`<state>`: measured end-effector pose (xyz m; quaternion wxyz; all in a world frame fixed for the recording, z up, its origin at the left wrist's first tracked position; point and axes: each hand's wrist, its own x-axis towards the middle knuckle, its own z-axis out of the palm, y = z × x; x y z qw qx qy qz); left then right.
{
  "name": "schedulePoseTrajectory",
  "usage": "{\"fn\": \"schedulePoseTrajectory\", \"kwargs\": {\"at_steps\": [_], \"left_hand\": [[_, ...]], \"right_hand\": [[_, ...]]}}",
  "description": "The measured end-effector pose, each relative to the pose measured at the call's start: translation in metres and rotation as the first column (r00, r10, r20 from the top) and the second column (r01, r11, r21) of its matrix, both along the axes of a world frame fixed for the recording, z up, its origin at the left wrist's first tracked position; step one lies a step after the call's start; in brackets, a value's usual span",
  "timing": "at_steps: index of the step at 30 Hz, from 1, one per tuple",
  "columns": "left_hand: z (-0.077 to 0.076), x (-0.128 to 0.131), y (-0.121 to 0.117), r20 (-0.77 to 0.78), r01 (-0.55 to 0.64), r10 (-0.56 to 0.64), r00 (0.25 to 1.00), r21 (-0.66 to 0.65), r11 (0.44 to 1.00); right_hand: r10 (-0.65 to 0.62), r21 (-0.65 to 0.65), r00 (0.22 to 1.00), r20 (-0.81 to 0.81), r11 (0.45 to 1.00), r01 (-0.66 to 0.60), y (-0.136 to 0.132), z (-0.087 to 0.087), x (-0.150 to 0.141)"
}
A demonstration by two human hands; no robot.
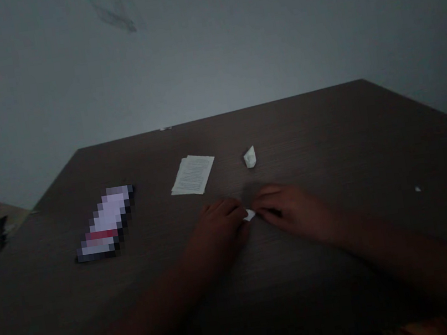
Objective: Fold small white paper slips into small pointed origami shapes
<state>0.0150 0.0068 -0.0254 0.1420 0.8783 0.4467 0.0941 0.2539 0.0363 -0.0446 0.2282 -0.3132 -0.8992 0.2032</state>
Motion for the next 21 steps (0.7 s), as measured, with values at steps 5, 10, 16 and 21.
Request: {"fn": "schedulePoseTrajectory", "kwargs": {"at_steps": [5,10,16,21], "left_hand": [[-0.010,-0.007,0.007,0.062,0.023,-0.023,0.998,-0.002,1.000],[-0.007,-0.007,0.008,0.049,0.054,-0.053,0.997,-0.021,0.998],[-0.005,-0.003,0.009,0.008,0.054,-0.054,0.999,-0.021,0.998],[-0.003,-0.003,0.008,0.030,0.054,-0.054,0.998,-0.013,0.998]], "right_hand": [[0.028,-0.044,0.998,-0.050,0.999,-0.031,0.016,-0.001,0.008],[0.092,-0.074,0.996,-0.001,0.993,-0.092,0.017,0.003,0.010],[0.093,-0.043,0.995,0.037,0.995,-0.091,0.015,0.002,0.009],[0.091,0.004,0.988,0.128,0.996,-0.092,0.010,0.006,0.007]]}}
